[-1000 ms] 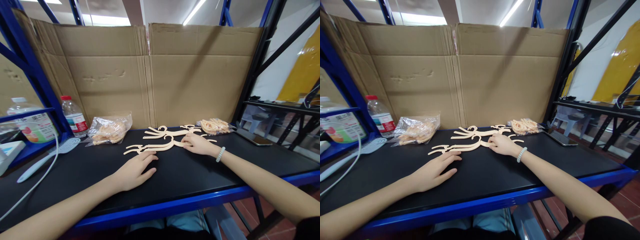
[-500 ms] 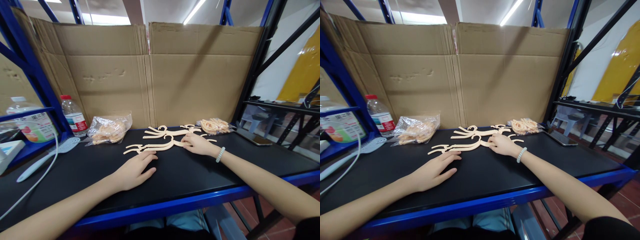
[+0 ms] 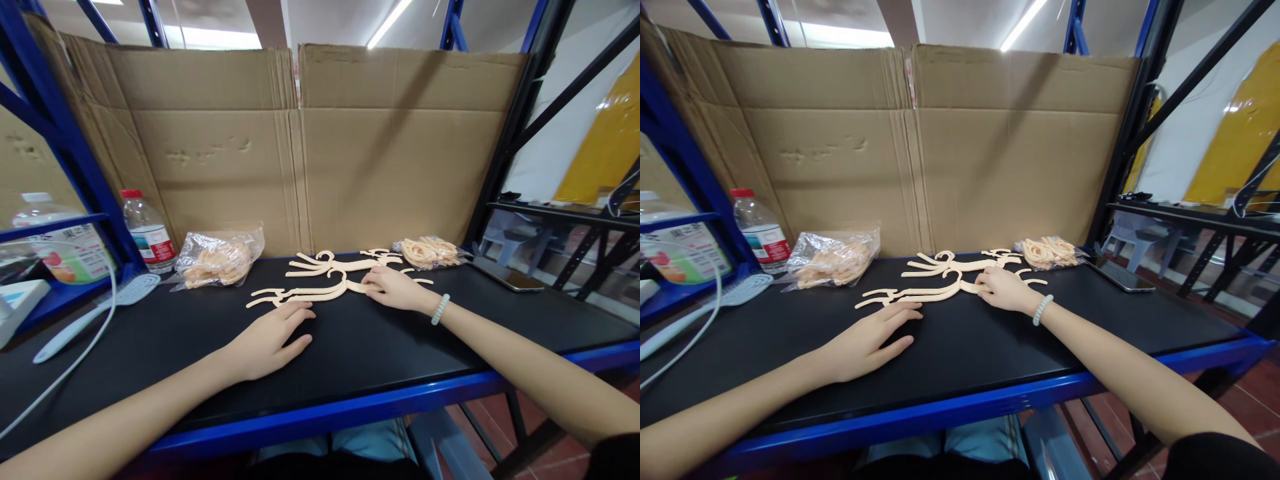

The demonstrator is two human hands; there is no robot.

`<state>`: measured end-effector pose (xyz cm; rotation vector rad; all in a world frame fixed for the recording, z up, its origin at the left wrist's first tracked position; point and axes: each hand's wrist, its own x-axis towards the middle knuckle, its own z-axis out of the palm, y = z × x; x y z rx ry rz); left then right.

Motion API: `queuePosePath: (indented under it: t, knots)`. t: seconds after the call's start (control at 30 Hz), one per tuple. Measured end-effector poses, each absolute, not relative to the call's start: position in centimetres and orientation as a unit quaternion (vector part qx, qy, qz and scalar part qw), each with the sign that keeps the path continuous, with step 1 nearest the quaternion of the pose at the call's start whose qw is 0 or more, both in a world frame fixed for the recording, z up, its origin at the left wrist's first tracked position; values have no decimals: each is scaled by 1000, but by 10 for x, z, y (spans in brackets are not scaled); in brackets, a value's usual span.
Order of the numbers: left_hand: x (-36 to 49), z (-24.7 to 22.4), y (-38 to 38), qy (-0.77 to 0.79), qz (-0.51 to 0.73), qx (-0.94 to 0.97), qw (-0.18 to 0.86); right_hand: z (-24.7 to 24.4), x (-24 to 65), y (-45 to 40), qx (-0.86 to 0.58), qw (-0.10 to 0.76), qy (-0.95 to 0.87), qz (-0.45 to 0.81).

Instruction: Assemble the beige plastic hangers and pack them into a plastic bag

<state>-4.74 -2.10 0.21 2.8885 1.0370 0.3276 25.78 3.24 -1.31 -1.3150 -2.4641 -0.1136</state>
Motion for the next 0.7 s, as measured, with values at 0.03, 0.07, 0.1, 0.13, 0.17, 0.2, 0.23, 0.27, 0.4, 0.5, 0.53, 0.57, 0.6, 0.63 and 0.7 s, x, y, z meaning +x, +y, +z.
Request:
queuePosePath:
  t: [0.03,0.07,0.1,0.13,0.17,0.2,0.23,0.27,0.4,0.5,0.53,0.57,0.6,0.63,0.7]
  knots:
    - [-48,2,-21,338,105,935,29,-13,258,32,-464,173,-868,-40]
    - [-48,2,-21,339,102,935,30,-13,258,32,-464,174,-868,-40]
    - [-48,2,-21,341,100,934,30,-13,257,32,-465,174,-867,-40]
    - [-47,2,-21,341,98,934,29,-13,257,32,-467,173,-866,-39]
    - [-47,2,-21,341,96,935,28,-13,257,32,-468,173,-866,-39]
    - [-47,2,-21,341,96,935,25,-12,257,31,-468,171,-866,-38]
    - [-47,2,-21,340,97,935,22,-12,257,31,-469,170,-866,-38]
    - [-47,1,-21,338,98,936,19,-11,257,31,-469,169,-866,-39]
    - [-47,1,-21,337,100,936,18,-11,257,30,-468,170,-866,-39]
    - [-47,1,-21,334,112,936,25,-13,257,31,-463,174,-868,-39]
    - [-48,1,-21,331,117,936,25,-13,257,32,-464,177,-867,-42]
    - [-48,1,-21,328,121,937,26,-13,258,33,-465,182,-865,-47]
    - [-48,1,-21,326,124,937,26,-12,260,35,-467,191,-862,-53]
    - [-47,1,-21,324,125,937,26,-11,262,38,-470,203,-857,-60]
    - [-47,1,-21,323,122,938,26,-8,271,46,-483,230,-842,-74]
